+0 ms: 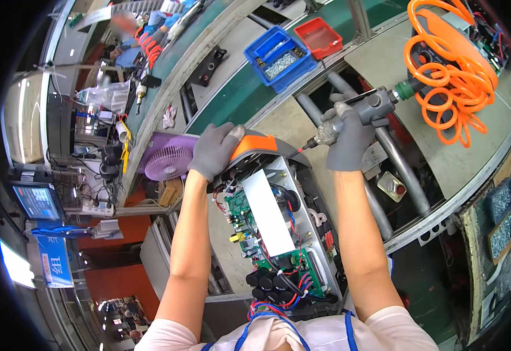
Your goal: The person assembles an electronic device on a workbench. They connect wires to a circuit board, secure the casing with a pneumatic screwdriver, and use a red air blower to clean the interior. The device remains open on the table at the end.
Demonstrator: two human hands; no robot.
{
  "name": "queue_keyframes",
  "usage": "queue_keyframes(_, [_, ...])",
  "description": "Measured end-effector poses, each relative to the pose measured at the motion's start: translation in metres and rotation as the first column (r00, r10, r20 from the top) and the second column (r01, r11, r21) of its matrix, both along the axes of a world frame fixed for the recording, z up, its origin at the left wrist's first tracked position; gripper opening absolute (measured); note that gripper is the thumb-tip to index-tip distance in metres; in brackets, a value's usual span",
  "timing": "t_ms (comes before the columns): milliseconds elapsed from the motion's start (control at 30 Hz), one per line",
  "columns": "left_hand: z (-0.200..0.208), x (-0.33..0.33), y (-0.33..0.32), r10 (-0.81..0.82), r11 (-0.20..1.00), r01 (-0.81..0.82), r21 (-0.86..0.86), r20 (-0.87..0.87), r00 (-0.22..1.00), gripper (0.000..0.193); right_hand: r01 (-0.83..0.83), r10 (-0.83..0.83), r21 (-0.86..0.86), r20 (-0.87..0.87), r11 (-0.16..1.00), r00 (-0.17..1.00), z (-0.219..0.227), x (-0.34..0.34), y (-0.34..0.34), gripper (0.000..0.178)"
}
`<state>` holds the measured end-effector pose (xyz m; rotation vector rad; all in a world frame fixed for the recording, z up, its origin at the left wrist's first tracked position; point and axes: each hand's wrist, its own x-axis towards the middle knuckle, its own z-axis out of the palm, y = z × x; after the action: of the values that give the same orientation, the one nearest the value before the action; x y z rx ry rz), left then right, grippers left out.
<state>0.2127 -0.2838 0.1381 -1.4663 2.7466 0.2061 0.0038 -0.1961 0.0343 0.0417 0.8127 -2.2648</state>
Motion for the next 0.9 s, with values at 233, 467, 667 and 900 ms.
queue_keyframes(233, [0.002, 0.021, 0.005, -0.006, 1.0, 0.006, -0.019, 0.011, 1.0, 0.044, -0.046, 0.057, -0.142, 0.074, 0.989, 0.996, -0.013, 0.012, -0.019, 0.031])
queue_keyframes(467, [-0.004, 0.047, 0.011, 0.019, 1.0, -0.019, -0.016, 0.043, 0.999, 0.041, -0.141, 0.158, -0.087, 0.23, 0.986, 0.96, -0.046, 0.023, -0.028, 0.028])
queue_keyframes(667, [0.005, 0.028, 0.015, 0.037, 0.999, -0.036, -0.026, 0.028, 0.999, 0.04, -0.093, 0.133, -0.118, 0.399, 0.989, 0.907, -0.058, 0.013, -0.02, 0.028])
queue_keyframes(900, [0.006, 0.036, 0.012, 0.073, 0.996, -0.071, -0.062, 0.039, 0.997, 0.04, -0.187, 0.189, -0.048, 0.428, 0.981, 0.884, -0.057, 0.014, -0.016, 0.026])
